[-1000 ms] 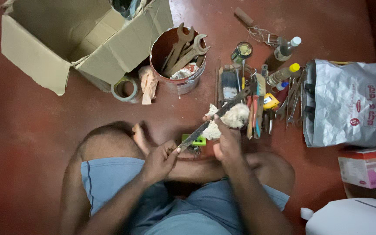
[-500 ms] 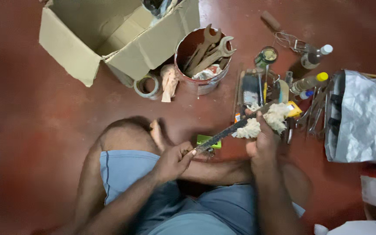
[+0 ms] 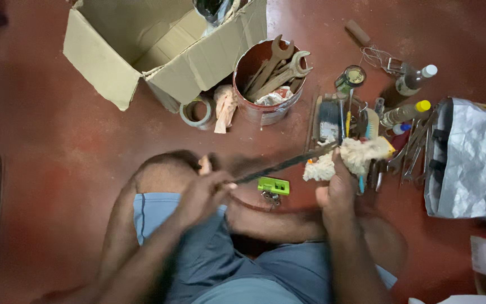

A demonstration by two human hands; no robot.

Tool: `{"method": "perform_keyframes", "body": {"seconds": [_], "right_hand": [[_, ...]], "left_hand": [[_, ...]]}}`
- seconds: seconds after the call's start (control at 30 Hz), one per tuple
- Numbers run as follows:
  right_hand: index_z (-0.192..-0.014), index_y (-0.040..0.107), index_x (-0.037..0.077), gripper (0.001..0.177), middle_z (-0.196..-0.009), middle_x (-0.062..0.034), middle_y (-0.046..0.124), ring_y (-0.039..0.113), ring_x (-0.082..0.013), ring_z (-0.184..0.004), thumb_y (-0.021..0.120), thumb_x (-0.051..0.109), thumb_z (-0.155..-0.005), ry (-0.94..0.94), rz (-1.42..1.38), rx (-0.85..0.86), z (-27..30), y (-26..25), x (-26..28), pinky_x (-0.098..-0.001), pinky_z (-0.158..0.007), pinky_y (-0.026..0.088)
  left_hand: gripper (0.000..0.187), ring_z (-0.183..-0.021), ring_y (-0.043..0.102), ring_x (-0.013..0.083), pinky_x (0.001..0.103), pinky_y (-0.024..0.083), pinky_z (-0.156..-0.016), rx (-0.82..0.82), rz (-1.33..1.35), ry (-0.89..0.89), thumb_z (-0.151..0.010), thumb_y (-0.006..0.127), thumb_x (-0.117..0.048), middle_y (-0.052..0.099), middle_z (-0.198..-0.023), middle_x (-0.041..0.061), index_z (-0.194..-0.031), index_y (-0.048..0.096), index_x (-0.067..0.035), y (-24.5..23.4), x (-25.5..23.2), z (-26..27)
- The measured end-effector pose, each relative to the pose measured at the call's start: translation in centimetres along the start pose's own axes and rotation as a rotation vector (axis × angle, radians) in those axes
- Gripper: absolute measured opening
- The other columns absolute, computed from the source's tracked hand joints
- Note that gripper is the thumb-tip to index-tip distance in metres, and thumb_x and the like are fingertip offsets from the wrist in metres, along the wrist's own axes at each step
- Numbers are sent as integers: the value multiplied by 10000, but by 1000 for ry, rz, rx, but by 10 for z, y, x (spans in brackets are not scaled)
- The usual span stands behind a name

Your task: The person sits on the floor and wipes a small green plastic object with a white cloth. They then pick up a metal file and wipe it with the same cloth before placing it back down. Finally, they pick up a wrench and wipe it with the cloth.

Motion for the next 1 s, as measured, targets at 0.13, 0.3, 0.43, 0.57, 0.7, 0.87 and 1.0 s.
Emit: {"method": "perform_keyframes", "body": {"seconds": [0.13,0.3,0.43,0.57,0.7,0.87,1.0], "right_hand": [[-1539,384,174,658,-1472,50,564,626,-156,-1261,637,-1,-958,-191,154,149,16,-4,16,-419,-979,570],[-1476,472,100,451,-1077,-119,675,702,-235,-842,619,97,-1050,60,224,32,13,-41,-14,-400,-710,589],[-1396,516,109,404,-1052,-86,704,721,-238,-814,629,112,-1009,65,252,15,9,-53,-24,-393,-652,583],[-1330,551,76,325,-998,-126,709,740,-240,-839,637,145,-1025,140,300,12,15,-55,-34,-388,-675,611],[-1316,561,67,334,-1021,-113,718,739,-226,-834,642,150,-1003,142,324,39,22,-49,-37,-369,-671,613],[-1300,576,36,332,-1040,-113,705,723,-214,-833,670,115,-991,174,379,59,27,-53,-48,-370,-662,587],[-1342,586,29,421,-1193,-59,691,670,-174,-1046,713,67,-943,105,521,163,27,-57,-64,-343,-900,544]], "left_hand": [[260,-982,689,323,443,530,-859,-201,-180,338,-924,708,-233,716,-1034,178,-1110,707,-51,-81,9,4],[189,-926,576,380,468,490,-808,-460,-677,190,-927,719,-244,635,-979,184,-1043,756,-101,-168,76,2],[234,-1013,593,330,452,488,-856,-389,-645,24,-985,645,-219,645,-1116,143,-1195,726,-155,-214,140,-8],[226,-1155,523,383,533,428,-996,-421,-808,-161,-1023,625,-268,612,-1209,167,-1202,752,-214,-232,196,-22],[265,-1239,483,408,571,409,-1041,-350,-880,-259,-1025,602,-277,590,-1332,151,-1259,722,-239,-227,245,-40],[425,-1329,417,359,553,332,-1105,-304,-1040,-485,-852,696,-234,480,-1448,99,-1274,671,-267,-214,287,-60],[431,-1323,426,365,546,341,-1047,-465,-1216,-402,-928,651,-401,507,-1402,174,-1307,652,-194,-213,251,-62]]}}
Point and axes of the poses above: each hand's wrist, its own z-axis away from the middle knuckle, its own y-axis out of the palm, x = y × z, the point moved 8 cm from there along -z, towards the middle knuckle
